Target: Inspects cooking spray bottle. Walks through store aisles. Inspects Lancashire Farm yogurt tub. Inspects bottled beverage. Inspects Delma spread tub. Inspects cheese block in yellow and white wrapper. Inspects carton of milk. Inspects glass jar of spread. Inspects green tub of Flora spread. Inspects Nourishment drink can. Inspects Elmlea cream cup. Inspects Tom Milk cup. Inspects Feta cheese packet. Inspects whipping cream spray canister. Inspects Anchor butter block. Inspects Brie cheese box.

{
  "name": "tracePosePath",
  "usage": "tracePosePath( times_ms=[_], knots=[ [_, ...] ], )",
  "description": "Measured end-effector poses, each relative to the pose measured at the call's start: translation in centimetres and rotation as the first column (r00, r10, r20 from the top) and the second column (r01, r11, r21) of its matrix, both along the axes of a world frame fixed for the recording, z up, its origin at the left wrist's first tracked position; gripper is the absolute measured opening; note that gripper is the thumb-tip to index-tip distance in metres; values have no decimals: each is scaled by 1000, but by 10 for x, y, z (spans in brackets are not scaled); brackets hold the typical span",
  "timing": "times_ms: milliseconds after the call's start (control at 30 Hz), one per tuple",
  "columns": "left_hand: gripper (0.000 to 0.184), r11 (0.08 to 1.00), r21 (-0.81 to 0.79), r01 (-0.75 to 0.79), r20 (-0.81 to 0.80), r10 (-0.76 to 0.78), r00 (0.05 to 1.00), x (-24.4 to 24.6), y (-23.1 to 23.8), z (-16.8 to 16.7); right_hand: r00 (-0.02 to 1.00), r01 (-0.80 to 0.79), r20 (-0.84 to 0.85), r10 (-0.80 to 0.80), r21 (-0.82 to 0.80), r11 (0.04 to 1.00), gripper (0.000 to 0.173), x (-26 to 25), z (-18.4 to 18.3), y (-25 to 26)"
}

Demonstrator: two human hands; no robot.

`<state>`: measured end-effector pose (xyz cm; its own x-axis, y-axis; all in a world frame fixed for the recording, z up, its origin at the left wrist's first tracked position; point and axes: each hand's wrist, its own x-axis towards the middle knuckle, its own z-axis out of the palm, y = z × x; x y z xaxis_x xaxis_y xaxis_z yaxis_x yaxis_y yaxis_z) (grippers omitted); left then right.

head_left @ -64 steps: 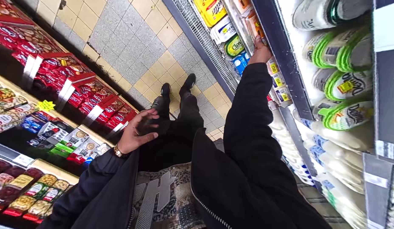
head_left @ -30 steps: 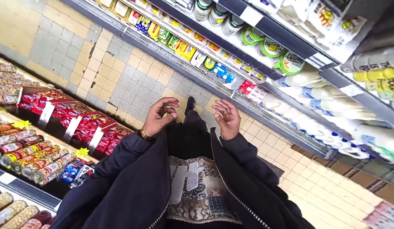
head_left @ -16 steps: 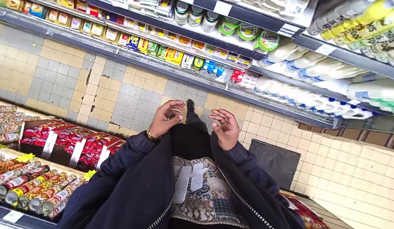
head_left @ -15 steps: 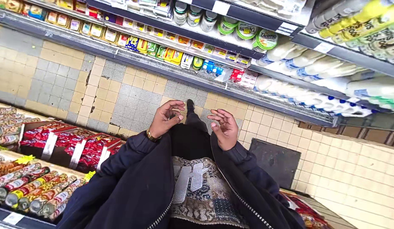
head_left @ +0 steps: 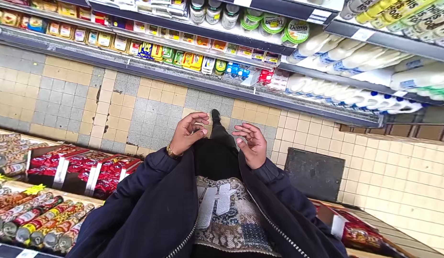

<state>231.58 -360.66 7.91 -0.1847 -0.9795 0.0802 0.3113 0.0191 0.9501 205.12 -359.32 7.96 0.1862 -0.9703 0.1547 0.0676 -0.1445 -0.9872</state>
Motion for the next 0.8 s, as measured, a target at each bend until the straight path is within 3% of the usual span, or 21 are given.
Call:
tracePosePath(
  times_ms=[433,633,800],
  knots=[
    [49,992,128,18,-14,-17,1000,7,-36,-19,999,41,13,-42,110,993,52,8,-17,-16],
    [54,963,271,16,74,-37,997,5,-115,-48,998,60,-25,-56,205,977,53,-1,-36,-40],
    [57,906,419,55,181,-142,973,-12,-215,-104,999,50,-17,-47,321,946,51,-11,-73,-60]
  ],
)
